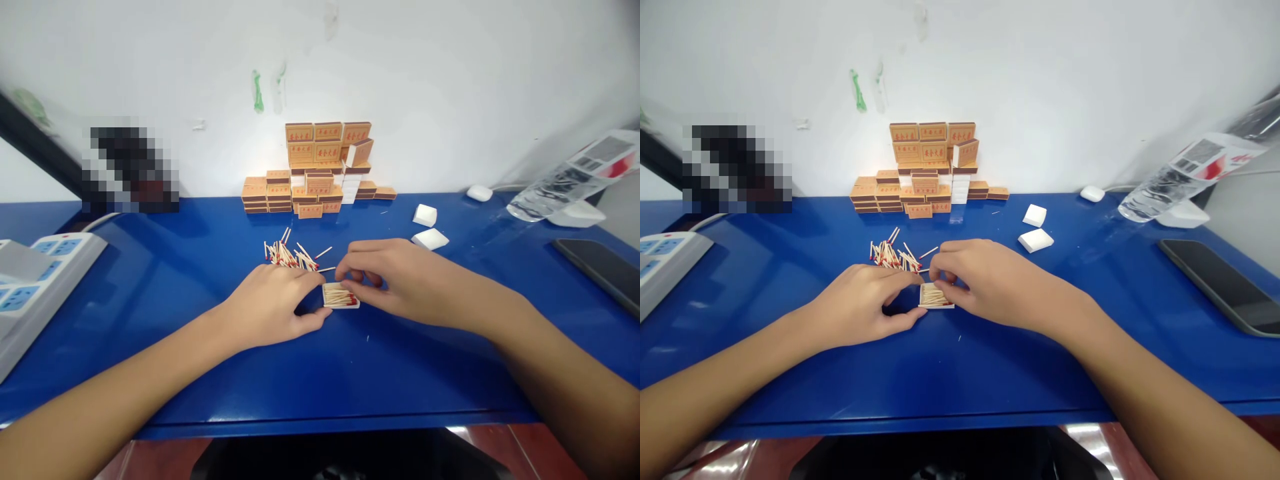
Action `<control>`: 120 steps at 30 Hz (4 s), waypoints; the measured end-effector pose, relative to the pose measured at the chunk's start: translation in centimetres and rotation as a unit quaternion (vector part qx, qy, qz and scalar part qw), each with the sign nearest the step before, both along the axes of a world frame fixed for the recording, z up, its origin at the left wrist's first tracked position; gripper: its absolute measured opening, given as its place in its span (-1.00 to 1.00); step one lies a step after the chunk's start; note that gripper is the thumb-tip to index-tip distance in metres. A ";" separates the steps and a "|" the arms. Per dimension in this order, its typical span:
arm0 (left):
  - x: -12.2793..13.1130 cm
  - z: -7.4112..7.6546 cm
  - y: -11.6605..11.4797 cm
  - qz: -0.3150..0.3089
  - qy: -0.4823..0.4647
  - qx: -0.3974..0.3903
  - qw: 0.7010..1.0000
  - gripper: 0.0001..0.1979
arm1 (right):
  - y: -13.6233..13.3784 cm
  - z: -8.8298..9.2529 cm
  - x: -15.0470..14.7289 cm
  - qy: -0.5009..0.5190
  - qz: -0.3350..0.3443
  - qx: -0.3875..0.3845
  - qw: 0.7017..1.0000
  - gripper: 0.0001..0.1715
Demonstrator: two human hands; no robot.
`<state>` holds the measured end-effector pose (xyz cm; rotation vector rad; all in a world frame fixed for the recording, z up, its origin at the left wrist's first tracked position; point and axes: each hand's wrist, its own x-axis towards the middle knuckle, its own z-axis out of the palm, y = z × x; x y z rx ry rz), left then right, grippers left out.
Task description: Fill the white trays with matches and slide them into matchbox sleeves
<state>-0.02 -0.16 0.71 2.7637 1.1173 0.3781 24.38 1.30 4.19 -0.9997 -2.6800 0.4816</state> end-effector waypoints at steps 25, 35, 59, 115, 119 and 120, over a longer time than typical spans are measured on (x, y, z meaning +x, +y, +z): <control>-0.1 0.0 0.0 0.003 0.005 0.000 1.000 -0.68 | -0.2 0.4 1.1 -0.058 -0.046 -0.030 0.997 -0.93; 0.0 -0.1 -0.1 0.004 0.007 0.009 1.000 -0.68 | -0.3 0.7 0.9 -0.068 -0.048 -0.044 0.996 -0.88; 0.0 0.1 -0.1 -0.027 -0.007 0.023 0.999 -0.78 | -0.8 -0.4 -1.1 0.016 0.031 -0.142 0.989 -0.87; 0.0 -0.1 -0.2 -0.012 -0.003 -0.014 1.000 -0.49 | 1.3 -0.6 0.9 0.003 -0.084 -0.037 0.996 -0.87; 0.2 0.0 -0.6 -0.075 -0.041 -0.067 0.994 -0.65 | 0.5 -0.5 0.7 -0.017 -0.091 -0.053 0.994 -0.88; 0.3 0.0 -0.7 -0.082 -0.051 -0.072 0.993 -0.69 | 0.4 -0.5 0.7 -0.021 -0.094 -0.055 0.994 -0.89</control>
